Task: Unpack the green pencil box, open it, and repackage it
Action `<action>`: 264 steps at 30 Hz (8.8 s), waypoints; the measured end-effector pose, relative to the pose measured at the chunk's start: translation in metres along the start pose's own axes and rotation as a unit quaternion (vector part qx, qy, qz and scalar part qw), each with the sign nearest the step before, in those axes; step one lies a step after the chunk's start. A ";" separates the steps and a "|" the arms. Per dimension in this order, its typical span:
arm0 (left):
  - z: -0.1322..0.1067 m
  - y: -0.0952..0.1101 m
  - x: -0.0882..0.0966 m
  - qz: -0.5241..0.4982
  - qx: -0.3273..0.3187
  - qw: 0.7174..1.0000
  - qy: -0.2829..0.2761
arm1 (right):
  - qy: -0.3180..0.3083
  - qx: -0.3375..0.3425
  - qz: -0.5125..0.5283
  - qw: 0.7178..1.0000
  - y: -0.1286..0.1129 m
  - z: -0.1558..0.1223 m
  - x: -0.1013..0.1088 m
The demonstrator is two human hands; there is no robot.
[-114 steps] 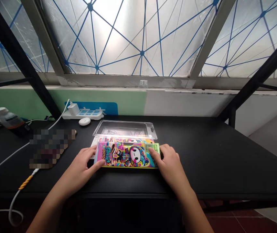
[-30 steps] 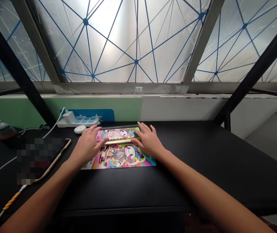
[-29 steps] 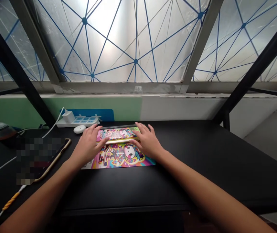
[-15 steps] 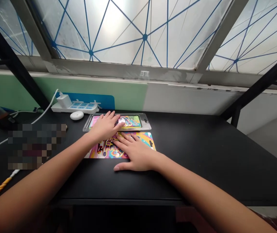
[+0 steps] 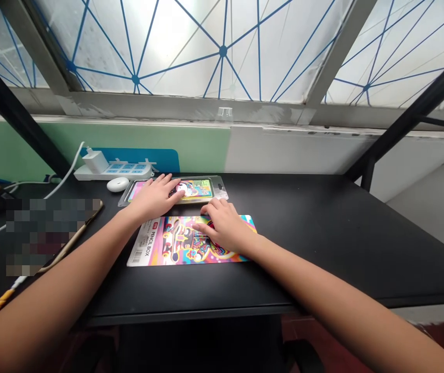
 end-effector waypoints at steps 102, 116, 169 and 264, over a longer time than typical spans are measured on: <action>-0.012 0.019 0.007 -0.445 -0.050 0.890 0.089 | -0.115 -0.053 -0.035 0.991 -0.014 0.087 0.002; -0.024 0.046 0.024 -0.072 -0.086 0.988 0.102 | -0.072 -0.167 0.017 0.983 0.083 0.006 0.057; -0.046 0.050 0.059 0.081 -0.111 0.963 0.230 | 0.201 0.068 -0.195 0.958 0.007 -0.003 0.071; -0.021 0.029 -0.002 -0.072 -0.047 0.993 -0.086 | -0.018 0.108 -0.121 0.987 0.067 -0.027 0.028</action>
Point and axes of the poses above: each hand's wrist, its own z-axis towards the middle knuckle, its own x-axis out of the back of the hand, y = z × x, the point moved 7 cm from there along z, towards the middle knuckle, and after that the axes turned 10 degrees about -y, right-handed, at the moved point
